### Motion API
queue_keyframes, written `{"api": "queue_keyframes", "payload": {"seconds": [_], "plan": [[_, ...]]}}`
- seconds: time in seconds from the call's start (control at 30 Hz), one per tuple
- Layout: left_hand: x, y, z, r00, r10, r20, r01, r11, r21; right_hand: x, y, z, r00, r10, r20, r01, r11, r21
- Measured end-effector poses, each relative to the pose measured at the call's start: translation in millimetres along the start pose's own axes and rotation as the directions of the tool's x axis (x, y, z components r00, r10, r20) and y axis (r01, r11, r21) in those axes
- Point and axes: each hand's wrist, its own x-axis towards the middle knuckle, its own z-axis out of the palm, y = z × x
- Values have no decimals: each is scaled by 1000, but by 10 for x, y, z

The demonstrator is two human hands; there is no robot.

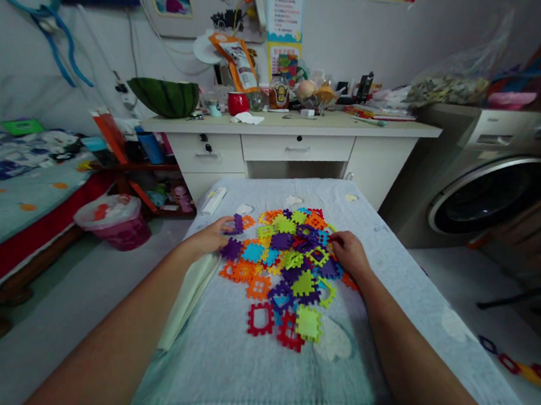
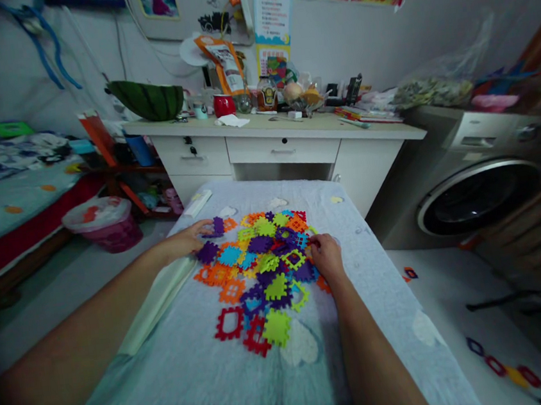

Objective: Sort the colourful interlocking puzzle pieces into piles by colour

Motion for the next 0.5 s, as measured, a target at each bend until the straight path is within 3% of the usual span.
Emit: {"api": "queue_keyframes", "payload": {"seconds": [0.13,0.23,0.3,0.37,0.5], "plan": [[-92,-12,9,985,131,110,-146,979,140,3,5,0,1000,7,5,-7,1000,-5],[-170,-28,37,971,238,13,-228,908,352,7,12,4,1000,7,13,-7,1000,-10],[-278,-29,75,958,282,-58,-214,833,510,9,19,10,1000,5,11,-4,1000,-12],[-447,-23,140,953,297,-55,-197,749,633,9,26,17,1000,3,4,-3,1000,-13],[-850,-30,349,969,228,96,-228,676,701,6,35,27,1000,-3,-5,3,1000,-11]]}}
